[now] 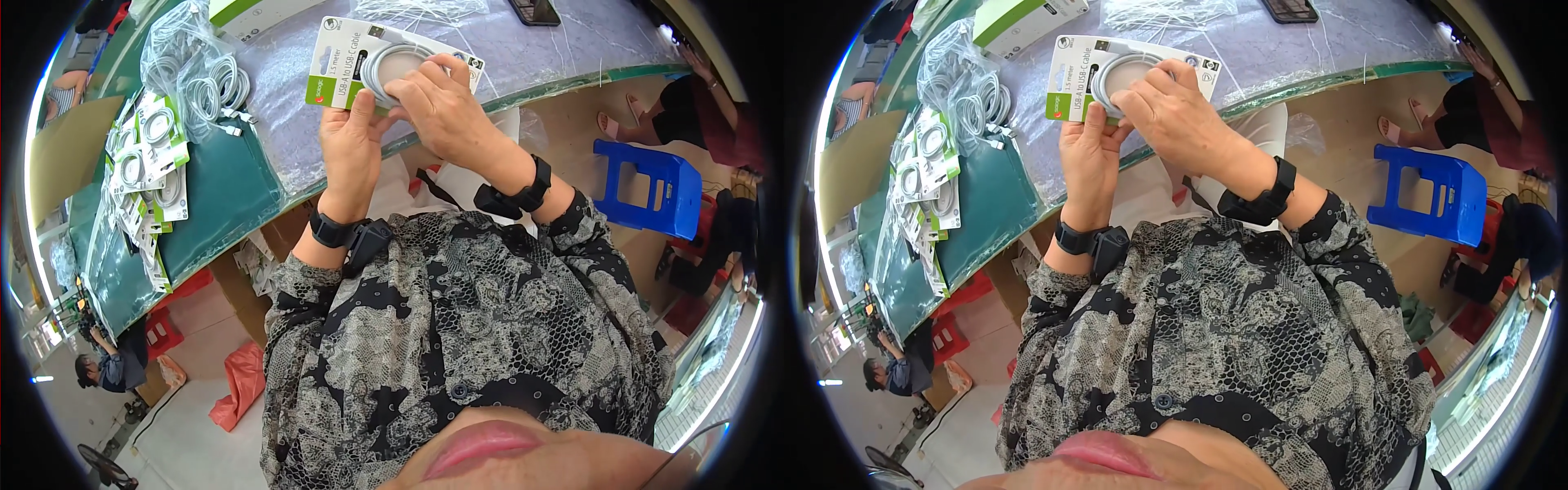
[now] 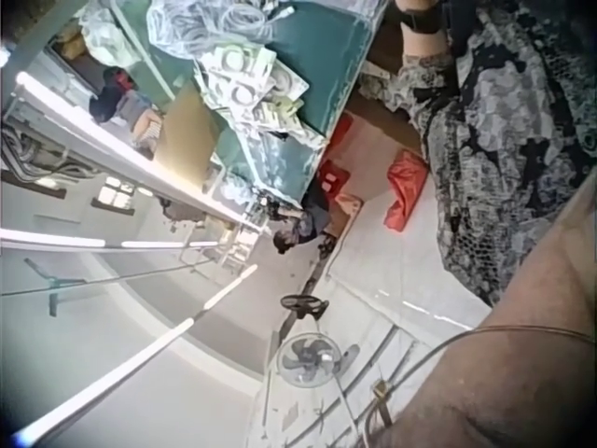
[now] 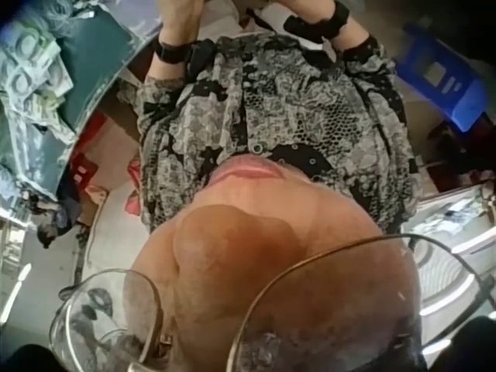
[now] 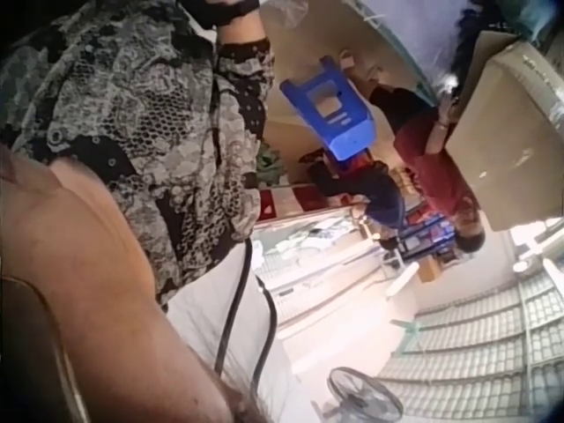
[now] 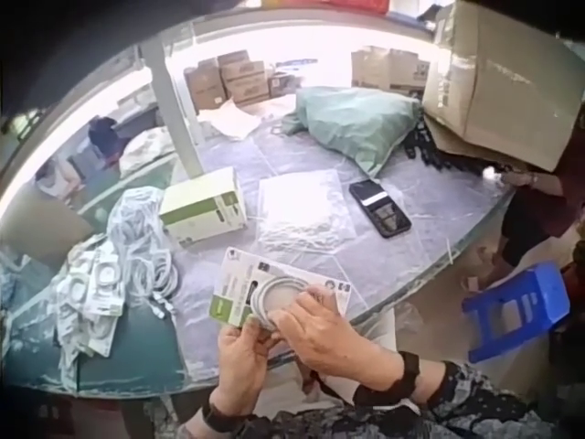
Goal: The person picks up a coiled cable and a cardboard backing, then threads a plastic tie through the backing and around the cable. They pull the tie tight and set the packaged cable aside.
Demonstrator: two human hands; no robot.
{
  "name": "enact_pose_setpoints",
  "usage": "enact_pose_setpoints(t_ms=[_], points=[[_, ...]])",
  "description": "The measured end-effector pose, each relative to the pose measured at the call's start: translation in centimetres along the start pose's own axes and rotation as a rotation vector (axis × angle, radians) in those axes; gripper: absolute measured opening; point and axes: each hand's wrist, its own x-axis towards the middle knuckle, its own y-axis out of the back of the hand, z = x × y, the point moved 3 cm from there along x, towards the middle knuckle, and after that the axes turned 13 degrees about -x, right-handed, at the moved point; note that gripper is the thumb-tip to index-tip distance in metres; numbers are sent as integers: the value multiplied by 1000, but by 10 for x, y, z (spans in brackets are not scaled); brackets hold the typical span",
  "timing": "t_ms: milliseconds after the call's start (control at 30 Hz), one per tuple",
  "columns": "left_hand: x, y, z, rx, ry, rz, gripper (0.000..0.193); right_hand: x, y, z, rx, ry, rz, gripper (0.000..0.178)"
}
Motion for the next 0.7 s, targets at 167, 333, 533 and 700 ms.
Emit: enact_pose_setpoints(t_ms=[167, 333, 533, 700], points=[[-3, 6, -5, 30, 14, 10, 22, -1, -4, 15, 178, 100, -90, 24], [3, 15, -7, 17, -15, 61, 22, 2, -2, 16, 162, 205, -91, 27], [2, 13, -2, 72, 3, 41, 22, -5, -5, 16, 199, 147, -104, 31], [4, 12, -4, 68, -9, 51, 22, -2, -11, 23, 266, 178, -79, 29]])
